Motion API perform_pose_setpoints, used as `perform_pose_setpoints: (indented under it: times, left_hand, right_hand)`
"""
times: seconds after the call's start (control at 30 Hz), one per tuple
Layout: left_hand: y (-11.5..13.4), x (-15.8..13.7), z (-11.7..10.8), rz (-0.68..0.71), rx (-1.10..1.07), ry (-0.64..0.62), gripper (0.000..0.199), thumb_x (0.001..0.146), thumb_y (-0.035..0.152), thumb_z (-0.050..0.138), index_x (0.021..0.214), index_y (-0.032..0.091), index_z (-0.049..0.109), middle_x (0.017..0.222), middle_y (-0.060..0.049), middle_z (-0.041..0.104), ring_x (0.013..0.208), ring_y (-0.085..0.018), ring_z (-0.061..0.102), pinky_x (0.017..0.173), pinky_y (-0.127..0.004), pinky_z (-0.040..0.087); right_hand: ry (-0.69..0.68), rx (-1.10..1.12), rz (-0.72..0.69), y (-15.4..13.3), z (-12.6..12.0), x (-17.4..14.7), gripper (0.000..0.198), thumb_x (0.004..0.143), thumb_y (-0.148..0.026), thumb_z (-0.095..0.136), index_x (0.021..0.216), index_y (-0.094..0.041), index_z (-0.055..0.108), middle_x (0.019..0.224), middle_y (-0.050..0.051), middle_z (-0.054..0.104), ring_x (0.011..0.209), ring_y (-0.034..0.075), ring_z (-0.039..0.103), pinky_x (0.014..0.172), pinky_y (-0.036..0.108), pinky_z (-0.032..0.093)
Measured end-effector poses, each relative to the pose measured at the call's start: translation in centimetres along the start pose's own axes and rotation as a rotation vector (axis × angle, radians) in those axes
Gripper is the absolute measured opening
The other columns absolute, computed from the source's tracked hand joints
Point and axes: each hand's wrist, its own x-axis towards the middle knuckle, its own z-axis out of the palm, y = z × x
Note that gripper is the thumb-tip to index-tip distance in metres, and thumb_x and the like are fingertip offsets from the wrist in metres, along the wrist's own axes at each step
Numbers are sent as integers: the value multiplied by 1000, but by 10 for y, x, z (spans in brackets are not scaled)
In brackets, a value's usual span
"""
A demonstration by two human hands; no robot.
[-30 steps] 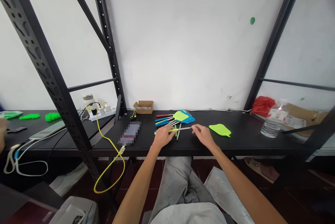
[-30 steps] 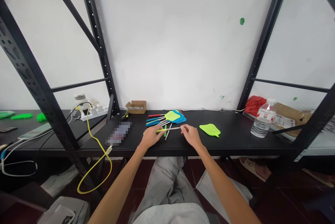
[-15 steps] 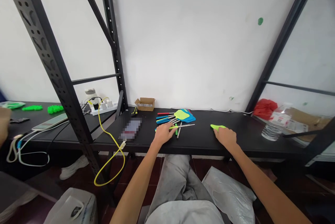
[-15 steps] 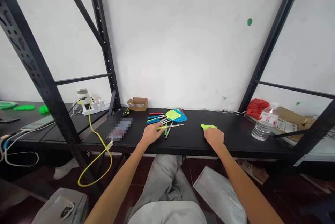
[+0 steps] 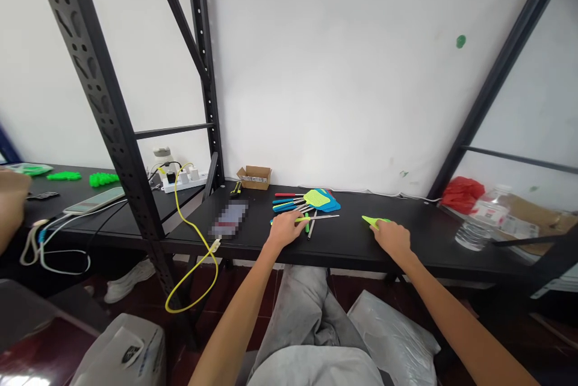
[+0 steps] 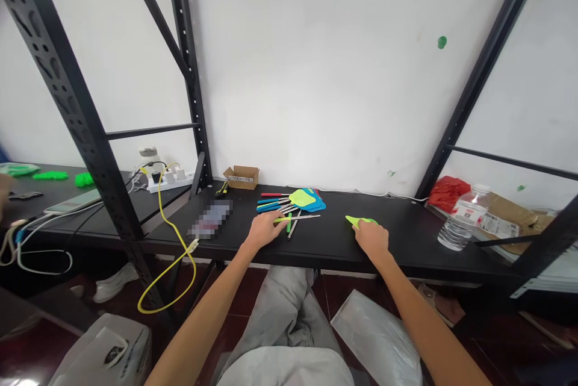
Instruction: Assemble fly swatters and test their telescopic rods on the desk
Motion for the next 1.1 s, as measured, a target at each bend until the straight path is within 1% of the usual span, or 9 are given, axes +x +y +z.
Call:
perform_pose_setpoints:
  times: [0.07,0.13,0.23,0.3,0.4,0.5,0.6,0.8,1.1]
  left_hand:
    - [0,0,0,-6,-7,-5,31,91,48,49,91,23,67,87,-4,70,82,-20,64,64,-24,38]
    - [1,0,0,-12,-14,-10,31,91,48,49,91,23,68,86,-4,70,82,-20,64,64,-24,39]
    - [1,0,0,-17,-11,-10,31,91,49,50,90,23,68,87,-4,70,84,-20,64,64,-24,39]
    - [1,0,0,-14,-4,-7,30,91,48,50,90,23,67,87,-4,71,84,-20,64,64,-23,38]
    - [0,0,1,-10,2,-1,29,91,48,50,90,24,67,86,-3,71,83,-19,64,63,-23,37]
    - [0,0,1,-12,7,-4,31,91,49,49,91,24,67,86,-4,71,81,-19,64,63,-23,37]
    - [1,0,0,-20,15,-11,33,92,49,48,91,23,67,85,-5,71,81,-20,64,64,-24,38]
    - [2,1,0,-14,28,-18,33,92,50,48,92,24,68,85,-5,71,82,-20,65,63,-24,38]
    - [2,3,0,7,18,-35,33,92,49,48,93,23,68,86,-4,71,81,-20,65,63,-23,37]
  right_hand:
    - [59,90,78,7,-2,-2,35,93,-37,43,109,-20,69,81,16,68,75,29,65,68,38,44]
    - [205,193,120,11,-6,-2,36,93,-33,40,112,-19,68,84,15,67,79,29,63,69,37,43]
    - [476,363,172,10,-16,2,37,90,-32,41,107,-15,70,97,17,65,90,30,57,72,36,41]
    - [551,516,259,2,-20,5,36,87,-36,45,99,-13,72,94,17,65,86,30,57,72,37,40]
    - [488,962,341,-19,-19,9,33,80,-41,55,90,-14,69,80,13,67,71,26,59,65,36,43]
    - [364,1532,403,-43,-8,9,38,69,-46,68,94,-17,62,80,8,69,57,19,58,53,31,46]
    - [237,1800,410,-62,4,3,43,62,-45,77,91,-20,59,78,4,69,50,16,58,47,28,47]
    - [183,1880,333,-74,12,-9,44,62,-43,82,93,-19,62,86,7,71,64,20,69,49,25,51]
    - [17,1811,200,-73,6,-13,42,65,-41,81,96,-16,65,91,10,73,68,20,71,52,23,50]
